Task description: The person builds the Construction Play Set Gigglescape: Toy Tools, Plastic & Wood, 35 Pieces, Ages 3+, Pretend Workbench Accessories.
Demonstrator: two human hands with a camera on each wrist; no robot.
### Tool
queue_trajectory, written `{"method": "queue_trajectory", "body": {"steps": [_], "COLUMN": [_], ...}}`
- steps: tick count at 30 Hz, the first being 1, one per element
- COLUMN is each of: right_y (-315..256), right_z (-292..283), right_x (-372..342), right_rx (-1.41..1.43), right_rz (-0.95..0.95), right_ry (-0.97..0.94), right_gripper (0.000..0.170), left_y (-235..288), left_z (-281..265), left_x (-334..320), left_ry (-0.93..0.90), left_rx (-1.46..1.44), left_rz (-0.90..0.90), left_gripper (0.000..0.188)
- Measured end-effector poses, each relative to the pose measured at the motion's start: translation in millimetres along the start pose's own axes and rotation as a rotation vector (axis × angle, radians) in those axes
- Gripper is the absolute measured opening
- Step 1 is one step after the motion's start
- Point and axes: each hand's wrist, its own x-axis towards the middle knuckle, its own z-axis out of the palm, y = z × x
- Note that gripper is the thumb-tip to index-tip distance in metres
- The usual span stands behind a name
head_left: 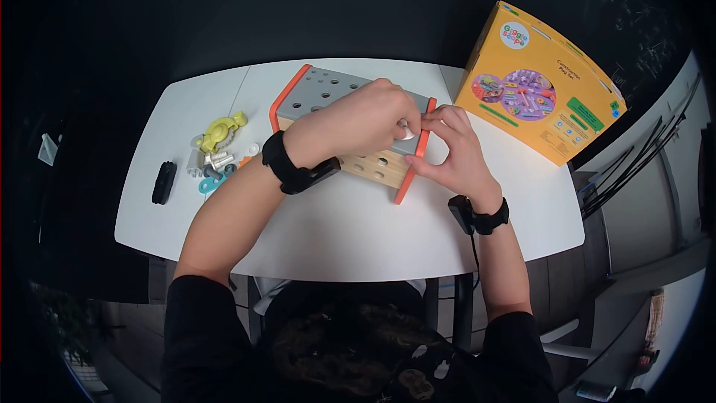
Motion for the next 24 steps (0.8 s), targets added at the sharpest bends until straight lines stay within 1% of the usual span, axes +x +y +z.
{"method": "queue_trajectory", "body": {"steps": [2,6,8,9,10,11,12,14,15,18,20,21,23,24], "right_y": [-0.3,-1.5,-3.1,-2.8,-2.2,-1.7,-1.0,0.3,0.6,1.6,0.2,-0.1,-0.2,0.2], "right_z": [0.0,-2.2,-2.3,-2.1,-1.6,-1.2,-1.0,0.3,1.0,1.0,0.0,-0.5,-0.9,-1.0], "right_x": [-0.3,-0.1,0.8,1.1,1.1,0.9,0.8,0.7,0.2,-1.4,-0.6,-0.4,-0.2,-0.2], "right_rx": [0.003,-0.02,0.012,0.012,0.008,0.004,0.004,0.0,0.002,0.006,0.015,0.016,0.009,0.011], "right_rz": [0.011,0.017,0.027,0.027,0.015,0.005,0.007,-0.004,-0.003,0.003,0.005,0.005,0.013,0.013], "right_ry": [-0.008,-0.024,-0.011,-0.011,-0.007,-0.004,-0.005,-0.008,-0.009,0.007,0.003,0.004,-0.015,-0.015], "right_gripper": [0.049,0.05,0.051,0.051,0.051,0.052,0.052,0.052,0.052,0.052,0.051,0.051,0.049,0.049], "left_y": [5.5,8.0,11.8,14.7,18.4,20.2,17.6,11.3,8.4,5.8,3.9,4.3,6.3,7.9], "left_z": [-5.9,-4.6,-1.2,0.4,1.6,2.4,5.2,9.9,10.8,6.6,2.4,1.3,-0.8,-2.5], "left_x": [0.2,2.7,1.8,1.2,0.6,0.3,0.0,-0.3,-1.0,0.3,0.6,0.1,-0.5,0.0], "left_ry": [-0.106,-0.123,0.151,0.151,0.195,0.238,0.237,0.105,0.103,0.059,-0.026,-0.027,-0.036,-0.037], "left_rx": [-0.069,-0.151,-0.194,-0.193,-0.065,0.063,0.062,0.255,0.254,0.164,0.01,0.011,-0.027,-0.026], "left_rz": [-0.131,-0.164,-0.03,-0.03,-0.059,-0.089,-0.09,-0.141,-0.142,-0.098,-0.088,-0.088,-0.052,-0.054], "left_gripper": [0.011,0.015,0.011,0.011,0.006,0.006,0.006,0.016,0.016,0.015,0.008,0.008,0.017,0.017]}}
